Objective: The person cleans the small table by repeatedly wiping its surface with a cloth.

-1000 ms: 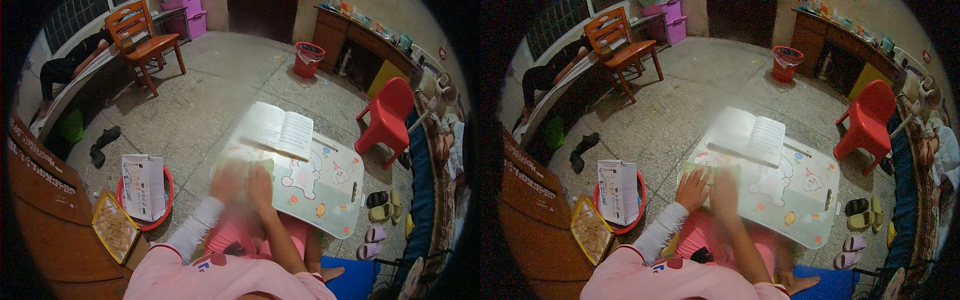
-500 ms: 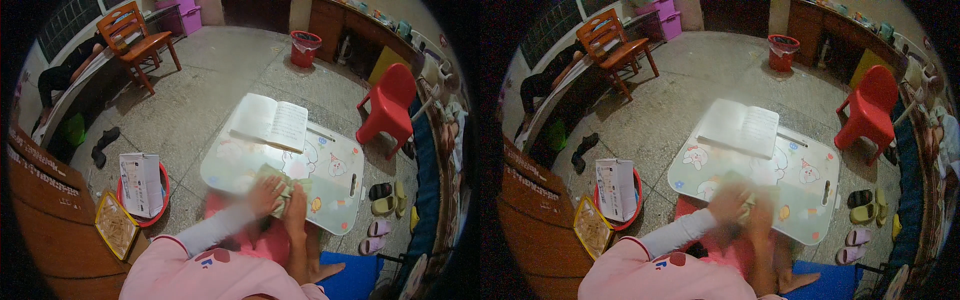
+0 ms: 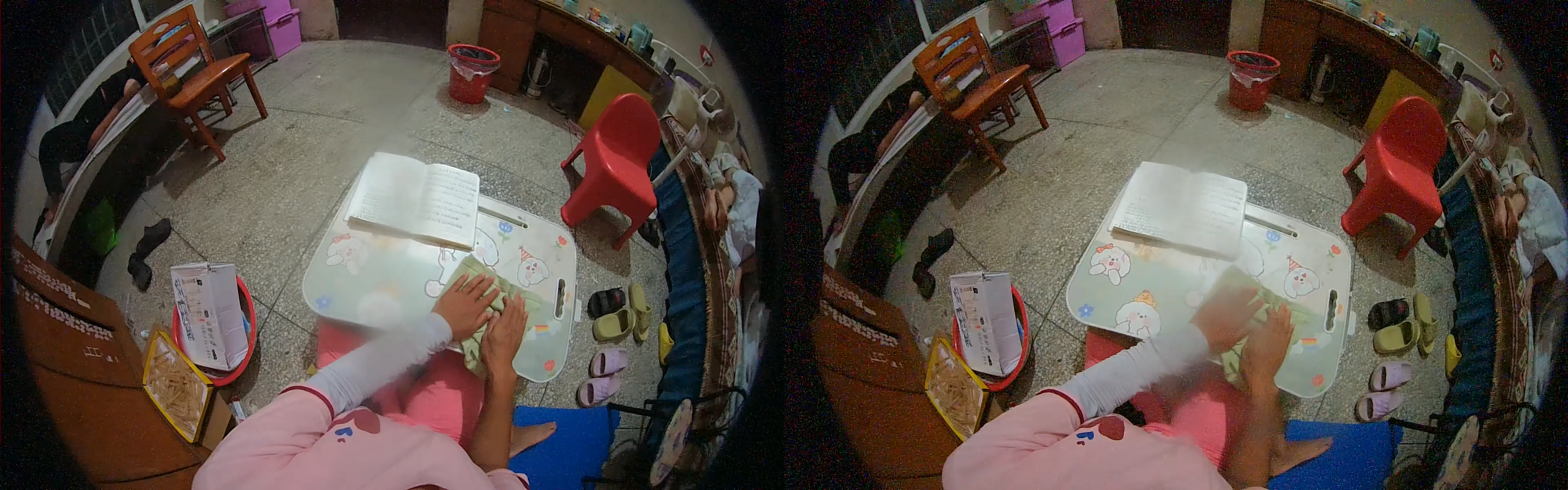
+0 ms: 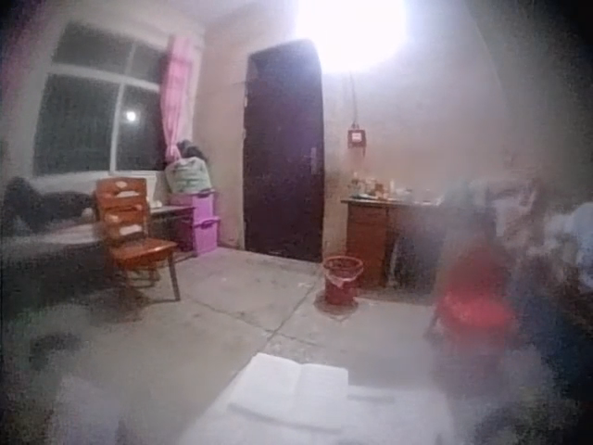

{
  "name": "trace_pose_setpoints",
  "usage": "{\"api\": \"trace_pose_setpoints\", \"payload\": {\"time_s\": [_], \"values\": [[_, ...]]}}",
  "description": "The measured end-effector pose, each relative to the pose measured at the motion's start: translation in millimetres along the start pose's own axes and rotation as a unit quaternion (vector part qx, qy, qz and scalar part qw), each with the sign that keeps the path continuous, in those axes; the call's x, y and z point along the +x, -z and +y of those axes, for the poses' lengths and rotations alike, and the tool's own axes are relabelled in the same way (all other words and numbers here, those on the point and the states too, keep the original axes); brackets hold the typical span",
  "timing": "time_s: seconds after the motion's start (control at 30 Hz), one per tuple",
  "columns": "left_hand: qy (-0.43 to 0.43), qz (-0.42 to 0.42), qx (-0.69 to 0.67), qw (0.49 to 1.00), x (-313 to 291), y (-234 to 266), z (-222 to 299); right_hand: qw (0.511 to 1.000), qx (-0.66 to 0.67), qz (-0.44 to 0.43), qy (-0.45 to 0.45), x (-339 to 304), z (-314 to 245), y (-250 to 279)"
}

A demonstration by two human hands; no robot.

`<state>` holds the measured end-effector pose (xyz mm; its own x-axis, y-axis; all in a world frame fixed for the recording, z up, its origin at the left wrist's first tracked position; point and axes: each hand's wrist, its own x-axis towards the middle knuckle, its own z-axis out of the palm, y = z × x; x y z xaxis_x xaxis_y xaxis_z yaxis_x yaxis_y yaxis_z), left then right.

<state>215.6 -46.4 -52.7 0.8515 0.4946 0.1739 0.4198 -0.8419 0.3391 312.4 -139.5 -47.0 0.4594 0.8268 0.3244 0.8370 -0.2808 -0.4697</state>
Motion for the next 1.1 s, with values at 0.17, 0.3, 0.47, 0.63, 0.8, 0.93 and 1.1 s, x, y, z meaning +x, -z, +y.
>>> {"api": "trace_pose_setpoints", "payload": {"time_s": [0.17, 0.3, 0.47, 0.63, 0.8, 0.93, 1.1], "values": [[0.024, 0.007, 0.009, 1.000, -15.8, 14.3, -29.7, 0.996, -0.038, -0.055, 0.059, 5.1, -26.5, -17.1], [0.020, 0.055, 0.018, 0.998, -46.8, 27.6, -74.7, 0.994, 0.038, -0.073, 0.070, 13.0, -80.4, -31.6], [0.082, 0.167, 0.030, 0.982, -87.7, 83.3, -103.5, 0.978, 0.026, -0.121, 0.170, 19.4, -133.9, -55.7], [0.215, 0.064, 0.041, 0.974, -124.2, 130.8, -101.8, 0.963, 0.085, -0.048, 0.252, 18.1, -163.9, -90.7], [0.263, 0.035, 0.079, 0.961, -153.1, 127.7, -95.1, 0.948, 0.079, -0.070, 0.301, 4.1, -168.5, -110.6], [0.291, 0.013, 0.120, 0.949, -167.4, 111.2, -84.2, 0.942, 0.069, -0.077, 0.318, -10.5, -160.3, -105.3], [0.302, -0.061, 0.054, 0.950, -152.9, 132.2, -32.8, 0.952, 0.117, -0.145, 0.242, -19.8, -144.6, -69.8]]}}
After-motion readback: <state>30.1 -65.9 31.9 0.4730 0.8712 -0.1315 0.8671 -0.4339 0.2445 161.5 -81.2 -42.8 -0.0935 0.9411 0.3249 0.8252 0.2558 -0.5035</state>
